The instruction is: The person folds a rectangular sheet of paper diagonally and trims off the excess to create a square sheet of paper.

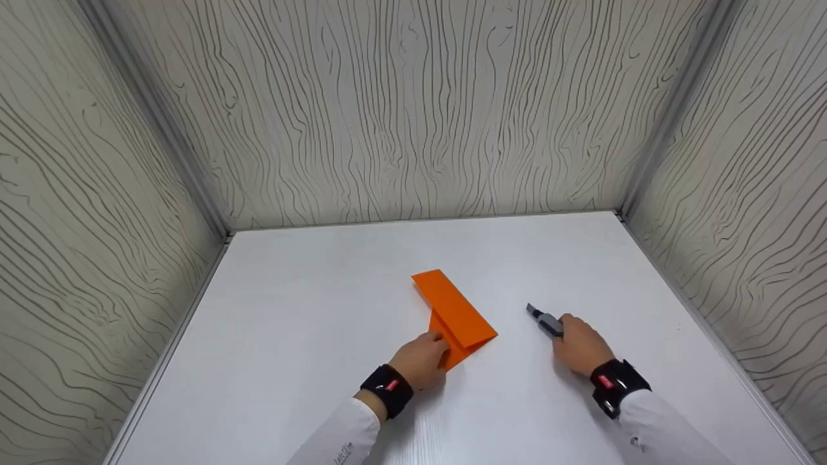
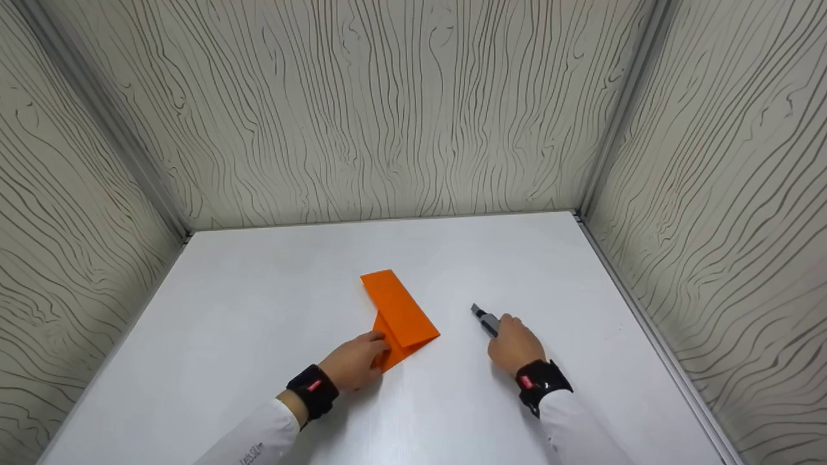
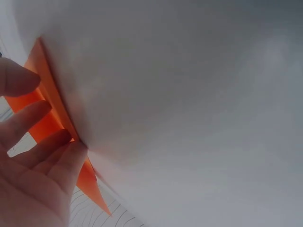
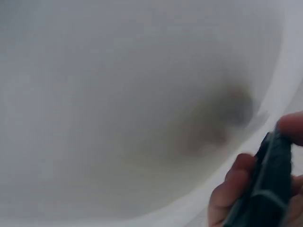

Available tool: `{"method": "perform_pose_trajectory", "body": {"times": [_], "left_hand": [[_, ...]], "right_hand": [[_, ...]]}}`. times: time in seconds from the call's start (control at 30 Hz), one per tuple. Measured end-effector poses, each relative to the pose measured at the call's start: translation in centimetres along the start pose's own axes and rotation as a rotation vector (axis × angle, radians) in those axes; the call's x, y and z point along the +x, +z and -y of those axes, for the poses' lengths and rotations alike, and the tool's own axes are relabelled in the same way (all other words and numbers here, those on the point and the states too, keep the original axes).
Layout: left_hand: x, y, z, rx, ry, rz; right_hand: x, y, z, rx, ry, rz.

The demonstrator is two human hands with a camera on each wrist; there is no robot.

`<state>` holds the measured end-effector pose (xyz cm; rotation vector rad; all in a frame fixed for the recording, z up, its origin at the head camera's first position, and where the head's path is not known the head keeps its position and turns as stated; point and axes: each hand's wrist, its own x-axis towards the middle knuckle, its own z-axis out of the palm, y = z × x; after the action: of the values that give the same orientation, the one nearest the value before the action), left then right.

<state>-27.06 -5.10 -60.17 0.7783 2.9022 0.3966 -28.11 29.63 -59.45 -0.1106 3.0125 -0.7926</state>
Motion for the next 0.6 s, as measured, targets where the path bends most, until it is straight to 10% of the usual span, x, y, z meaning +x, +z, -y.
{"method": "perform_pose_trajectory", "body": {"times": [0.6], "left_hand": [[-0.3, -0.2, -0.1, -0.033, -0.017, 0.006]], "right_hand": [[-2.8, 2.7, 3.9, -0.042, -0.350, 0.147]]}}
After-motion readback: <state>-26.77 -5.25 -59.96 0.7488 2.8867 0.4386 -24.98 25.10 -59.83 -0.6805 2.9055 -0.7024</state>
